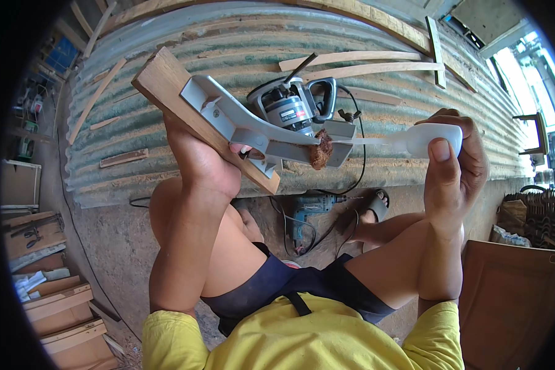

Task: The person applies glue to a wooden block and a metal guide before attaching the guide to the base of a power router and securing it with a screw.

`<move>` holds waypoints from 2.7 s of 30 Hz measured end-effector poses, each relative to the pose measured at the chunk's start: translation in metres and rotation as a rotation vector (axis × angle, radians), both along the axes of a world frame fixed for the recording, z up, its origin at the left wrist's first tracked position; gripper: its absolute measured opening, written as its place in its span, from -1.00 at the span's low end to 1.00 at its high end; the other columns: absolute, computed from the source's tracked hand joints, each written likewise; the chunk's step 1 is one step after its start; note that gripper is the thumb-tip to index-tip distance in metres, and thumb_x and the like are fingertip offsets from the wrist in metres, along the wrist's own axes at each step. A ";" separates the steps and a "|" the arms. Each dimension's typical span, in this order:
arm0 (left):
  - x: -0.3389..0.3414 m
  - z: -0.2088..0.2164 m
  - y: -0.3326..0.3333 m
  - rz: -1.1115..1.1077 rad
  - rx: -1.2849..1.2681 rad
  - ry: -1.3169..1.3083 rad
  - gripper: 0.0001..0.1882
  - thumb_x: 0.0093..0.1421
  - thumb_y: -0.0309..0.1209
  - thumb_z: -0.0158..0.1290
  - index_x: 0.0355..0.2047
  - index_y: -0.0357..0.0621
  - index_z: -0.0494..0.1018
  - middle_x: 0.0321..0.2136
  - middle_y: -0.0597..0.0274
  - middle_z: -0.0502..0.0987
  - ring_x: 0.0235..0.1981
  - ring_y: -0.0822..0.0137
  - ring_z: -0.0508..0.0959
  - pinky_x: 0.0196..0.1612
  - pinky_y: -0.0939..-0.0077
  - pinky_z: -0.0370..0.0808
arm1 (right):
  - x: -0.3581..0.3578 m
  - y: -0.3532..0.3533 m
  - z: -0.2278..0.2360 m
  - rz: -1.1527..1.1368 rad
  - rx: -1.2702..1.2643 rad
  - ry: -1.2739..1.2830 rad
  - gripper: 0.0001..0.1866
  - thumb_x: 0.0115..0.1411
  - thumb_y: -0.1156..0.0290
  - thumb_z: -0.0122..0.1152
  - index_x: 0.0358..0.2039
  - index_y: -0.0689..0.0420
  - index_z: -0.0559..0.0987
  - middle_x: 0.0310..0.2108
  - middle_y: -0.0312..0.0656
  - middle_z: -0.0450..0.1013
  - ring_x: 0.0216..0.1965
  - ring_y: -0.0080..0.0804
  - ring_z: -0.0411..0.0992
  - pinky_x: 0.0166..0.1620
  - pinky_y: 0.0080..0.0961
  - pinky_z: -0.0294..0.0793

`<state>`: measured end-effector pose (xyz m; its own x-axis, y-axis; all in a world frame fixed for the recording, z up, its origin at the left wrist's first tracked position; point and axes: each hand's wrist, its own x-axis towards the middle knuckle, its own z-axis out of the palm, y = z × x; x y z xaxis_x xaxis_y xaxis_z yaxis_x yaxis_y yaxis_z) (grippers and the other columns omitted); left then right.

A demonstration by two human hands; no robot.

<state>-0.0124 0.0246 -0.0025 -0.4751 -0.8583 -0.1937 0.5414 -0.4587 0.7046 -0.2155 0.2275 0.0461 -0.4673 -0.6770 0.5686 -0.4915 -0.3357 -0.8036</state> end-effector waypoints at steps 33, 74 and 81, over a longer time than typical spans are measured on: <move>0.002 -0.002 -0.002 -0.054 0.031 -0.007 -0.49 0.46 0.09 -0.25 -0.45 0.00 0.36 -0.52 0.27 0.33 -0.64 0.39 0.27 -0.55 0.41 0.30 | 0.000 0.003 0.005 0.031 0.113 0.011 -0.74 0.35 0.31 0.21 -0.22 0.30 0.54 -0.28 -0.09 0.49 -0.24 -0.45 0.35 -0.11 -0.48 0.35; -0.002 0.001 0.000 0.129 -0.005 -0.077 -0.42 0.45 0.13 -0.27 -0.29 -0.09 0.52 -0.42 0.15 0.54 -0.62 0.39 0.34 -0.53 0.48 0.32 | -0.004 0.001 0.002 0.122 0.075 0.063 -0.74 0.36 0.32 0.25 -0.19 0.30 0.58 -0.31 -0.16 0.55 -0.32 -0.53 0.45 -0.22 -0.54 0.45; 0.001 -0.002 -0.001 0.101 -0.007 -0.065 -0.42 0.45 0.11 -0.26 -0.25 -0.11 0.54 -0.39 0.12 0.58 -0.63 0.40 0.35 -0.54 0.49 0.33 | -0.005 -0.001 0.001 0.058 0.109 0.028 -0.73 0.32 0.29 0.25 -0.24 0.29 0.56 -0.33 -0.14 0.48 -0.28 -0.46 0.34 -0.18 -0.50 0.32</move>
